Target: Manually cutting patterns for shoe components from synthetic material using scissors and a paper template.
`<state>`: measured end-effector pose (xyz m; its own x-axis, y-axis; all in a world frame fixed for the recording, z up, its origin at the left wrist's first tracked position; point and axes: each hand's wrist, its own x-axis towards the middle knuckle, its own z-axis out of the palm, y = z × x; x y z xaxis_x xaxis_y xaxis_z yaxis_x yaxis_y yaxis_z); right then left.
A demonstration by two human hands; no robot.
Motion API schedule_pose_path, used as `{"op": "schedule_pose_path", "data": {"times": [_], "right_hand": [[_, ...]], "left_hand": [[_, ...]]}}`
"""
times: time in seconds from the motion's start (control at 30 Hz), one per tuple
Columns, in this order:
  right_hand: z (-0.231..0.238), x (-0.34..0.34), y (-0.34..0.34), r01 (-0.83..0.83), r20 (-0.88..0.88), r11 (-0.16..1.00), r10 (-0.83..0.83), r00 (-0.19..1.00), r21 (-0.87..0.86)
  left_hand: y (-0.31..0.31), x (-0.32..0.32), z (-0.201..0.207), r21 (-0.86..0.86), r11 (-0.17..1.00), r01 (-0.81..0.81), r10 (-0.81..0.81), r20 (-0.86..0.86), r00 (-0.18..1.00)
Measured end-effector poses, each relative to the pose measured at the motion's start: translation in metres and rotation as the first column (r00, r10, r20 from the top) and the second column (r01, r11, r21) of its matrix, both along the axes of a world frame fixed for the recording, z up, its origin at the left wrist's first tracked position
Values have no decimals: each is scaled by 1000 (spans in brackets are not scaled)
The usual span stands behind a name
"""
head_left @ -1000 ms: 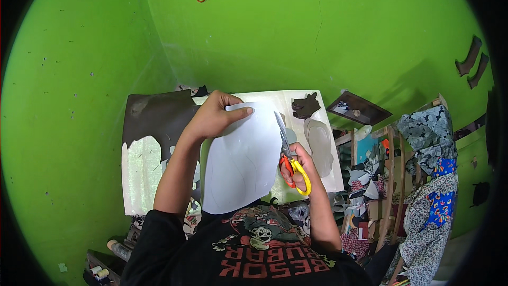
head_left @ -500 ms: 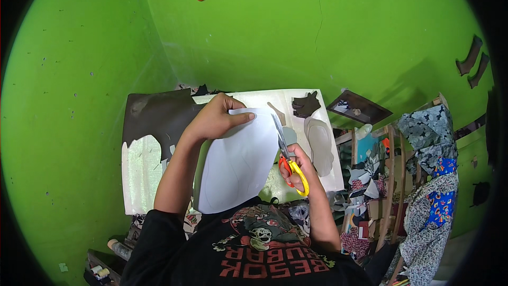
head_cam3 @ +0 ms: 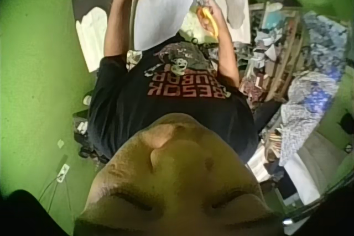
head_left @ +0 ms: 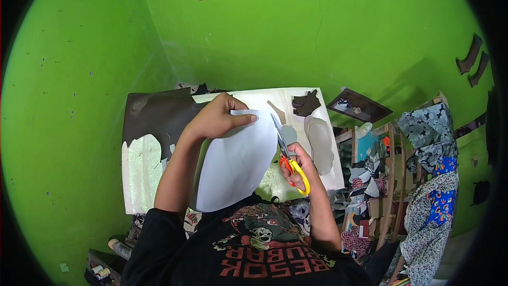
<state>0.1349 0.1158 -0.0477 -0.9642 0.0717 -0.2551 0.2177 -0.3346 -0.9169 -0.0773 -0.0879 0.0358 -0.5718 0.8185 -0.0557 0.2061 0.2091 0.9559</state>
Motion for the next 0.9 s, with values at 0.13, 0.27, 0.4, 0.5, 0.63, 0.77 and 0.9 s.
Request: {"op": "schedule_pose_path", "data": {"times": [0.13,0.27,0.4,0.5,0.63,0.77,0.9], "right_hand": [[1,2,0,-40,-54,995,45,998,86],[13,1,-6,-6,9,986,5,1000,164],[12,-1,-3,53,139,997,-46,989,-48],[4,-1,-1,-30,-14,994,32,999,105],[5,-2,1,12,72,1000,-10,997,-23],[6,1,-2,-34,15,978,31,999,204],[9,0,1,-11,111,1000,8,994,27]], "left_hand": [[2,0,-4,32,999,5,-5,-10,1000],[2,-2,-8,31,999,29,-28,-23,999],[2,-1,-6,5,1000,19,-19,-6,1000],[3,-2,-3,-13,999,52,-53,-62,997],[3,-3,-4,-19,995,100,-101,-80,992],[3,-6,-13,-4,994,105,-105,-90,990],[4,-5,-14,-24,993,114,-116,-88,989]]}}
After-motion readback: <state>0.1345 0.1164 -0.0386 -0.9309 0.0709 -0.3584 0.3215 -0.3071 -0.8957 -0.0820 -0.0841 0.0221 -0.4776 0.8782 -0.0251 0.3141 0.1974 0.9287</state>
